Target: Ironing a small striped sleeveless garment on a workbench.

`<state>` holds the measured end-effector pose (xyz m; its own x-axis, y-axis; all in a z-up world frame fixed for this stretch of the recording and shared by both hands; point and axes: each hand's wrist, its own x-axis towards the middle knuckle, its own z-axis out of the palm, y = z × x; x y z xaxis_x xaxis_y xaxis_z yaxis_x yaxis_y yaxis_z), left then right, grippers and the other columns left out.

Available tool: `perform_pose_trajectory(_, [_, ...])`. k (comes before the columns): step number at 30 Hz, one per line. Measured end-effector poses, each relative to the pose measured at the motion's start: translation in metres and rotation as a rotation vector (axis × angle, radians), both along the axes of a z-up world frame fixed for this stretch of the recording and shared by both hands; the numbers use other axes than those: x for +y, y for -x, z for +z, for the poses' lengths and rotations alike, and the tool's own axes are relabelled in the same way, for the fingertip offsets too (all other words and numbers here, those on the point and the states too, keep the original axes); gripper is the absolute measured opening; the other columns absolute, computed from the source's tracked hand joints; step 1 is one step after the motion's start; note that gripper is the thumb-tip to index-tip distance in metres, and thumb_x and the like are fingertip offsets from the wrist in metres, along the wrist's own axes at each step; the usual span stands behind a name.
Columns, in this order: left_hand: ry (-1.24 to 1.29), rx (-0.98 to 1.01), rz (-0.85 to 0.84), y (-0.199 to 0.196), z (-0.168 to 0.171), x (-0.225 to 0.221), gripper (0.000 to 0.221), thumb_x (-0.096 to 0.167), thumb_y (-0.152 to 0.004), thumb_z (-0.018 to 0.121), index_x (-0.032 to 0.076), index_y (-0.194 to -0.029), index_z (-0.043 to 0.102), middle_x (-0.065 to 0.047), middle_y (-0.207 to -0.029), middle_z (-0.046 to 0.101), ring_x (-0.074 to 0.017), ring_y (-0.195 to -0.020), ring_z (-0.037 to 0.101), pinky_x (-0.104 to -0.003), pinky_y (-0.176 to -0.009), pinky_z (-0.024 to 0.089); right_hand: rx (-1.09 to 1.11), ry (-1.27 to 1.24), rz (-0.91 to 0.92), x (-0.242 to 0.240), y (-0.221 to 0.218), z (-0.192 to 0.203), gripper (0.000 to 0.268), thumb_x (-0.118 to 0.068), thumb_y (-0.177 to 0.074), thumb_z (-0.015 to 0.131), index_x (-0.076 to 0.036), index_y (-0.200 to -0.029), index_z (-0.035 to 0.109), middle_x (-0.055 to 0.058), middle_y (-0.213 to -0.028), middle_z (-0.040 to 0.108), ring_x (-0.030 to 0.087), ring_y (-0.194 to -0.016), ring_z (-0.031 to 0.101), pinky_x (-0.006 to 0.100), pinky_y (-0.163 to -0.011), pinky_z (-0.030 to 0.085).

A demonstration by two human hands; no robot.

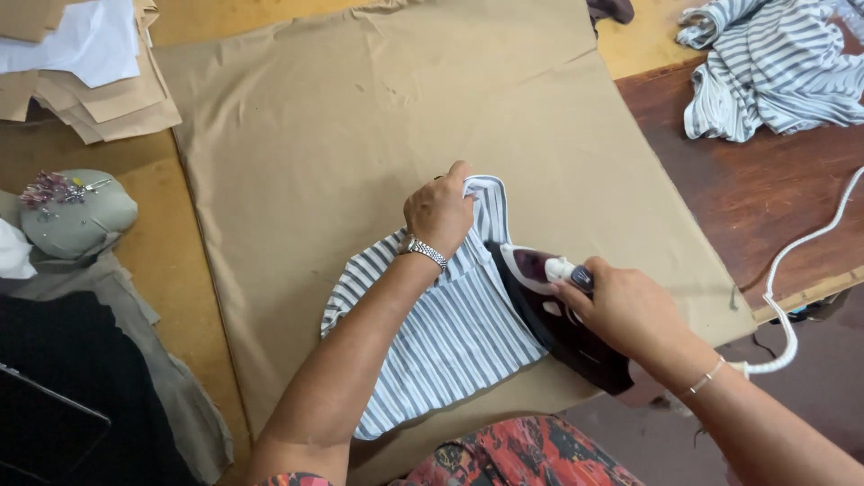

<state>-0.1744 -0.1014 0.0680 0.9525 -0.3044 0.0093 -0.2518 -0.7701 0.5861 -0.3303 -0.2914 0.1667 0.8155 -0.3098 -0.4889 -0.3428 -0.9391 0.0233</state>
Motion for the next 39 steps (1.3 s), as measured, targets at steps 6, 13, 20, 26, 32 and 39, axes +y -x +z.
perform_pose_trajectory(6, [-0.005, -0.084, 0.024, -0.008, -0.030, 0.002, 0.015, 0.020, -0.091, 0.069, 0.016, -0.101, 0.058, -0.011, -0.094, 0.073, -0.0345, -0.096, 0.073, -0.050, -0.080, 0.057, -0.118, -0.022, 0.074, 0.013, -0.066, -0.015, 0.060, -0.067, -0.096, 0.053, -0.009, -0.108, 0.066, 0.021, -0.093, 0.076, 0.040, -0.098, 0.075, 0.050, -0.083, 0.059])
perform_pose_trajectory(13, [-0.047, -0.086, 0.044, 0.004, -0.054, 0.017, 0.031, 0.030, -0.090, 0.070, 0.020, -0.116, 0.058, -0.006, -0.112, 0.066, -0.0297, -0.110, 0.065, -0.048, -0.091, 0.051, -0.191, -0.053, 0.190, 0.011, -0.123, -0.030, 0.057, -0.060, -0.096, 0.058, -0.007, -0.111, 0.070, 0.023, -0.095, 0.076, 0.041, -0.099, 0.074, 0.049, -0.084, 0.058])
perform_pose_trajectory(20, [-0.030, -0.140, 0.103, 0.028, -0.058, 0.040, 0.038, 0.031, -0.090, 0.073, 0.016, -0.122, 0.059, -0.009, -0.121, 0.062, -0.0327, -0.116, 0.061, -0.050, -0.094, 0.049, -0.102, -0.018, 0.187, 0.009, -0.100, -0.015, 0.055, -0.059, -0.094, 0.060, -0.008, -0.111, 0.072, 0.019, -0.094, 0.078, 0.038, -0.098, 0.076, 0.046, -0.084, 0.060])
perform_pose_trajectory(26, [-0.132, -0.443, 0.143, 0.058, -0.036, 0.022, 0.033, 0.034, -0.086, 0.076, 0.013, -0.104, 0.059, -0.007, -0.102, 0.054, -0.0294, -0.103, 0.056, -0.046, -0.084, 0.042, -0.140, -0.059, 0.217, 0.004, -0.114, -0.018, 0.059, -0.060, -0.096, 0.058, -0.007, -0.117, 0.072, 0.021, -0.099, 0.077, 0.039, -0.102, 0.074, 0.047, -0.086, 0.059])
perform_pose_trajectory(32, [-0.177, -0.371, 0.123, 0.076, -0.042, 0.006, 0.037, 0.045, -0.084, 0.073, 0.010, -0.087, 0.061, -0.009, -0.087, 0.058, -0.0308, -0.094, 0.059, -0.047, -0.080, 0.041, -0.108, -0.049, 0.226, -0.001, -0.112, -0.016, 0.060, -0.060, -0.096, 0.057, -0.005, -0.118, 0.071, 0.023, -0.101, 0.078, 0.041, -0.104, 0.074, 0.049, -0.088, 0.059])
perform_pose_trajectory(39, [-0.180, -0.140, 0.144, 0.071, -0.055, -0.005, 0.030, 0.038, -0.084, 0.074, 0.010, -0.084, 0.064, -0.009, -0.083, 0.064, -0.0321, -0.087, 0.066, -0.051, -0.083, 0.043, -0.102, -0.015, 0.193, -0.015, -0.090, -0.005, 0.060, -0.062, -0.094, 0.059, -0.010, -0.120, 0.072, 0.020, -0.104, 0.079, 0.038, -0.107, 0.074, 0.047, -0.092, 0.059])
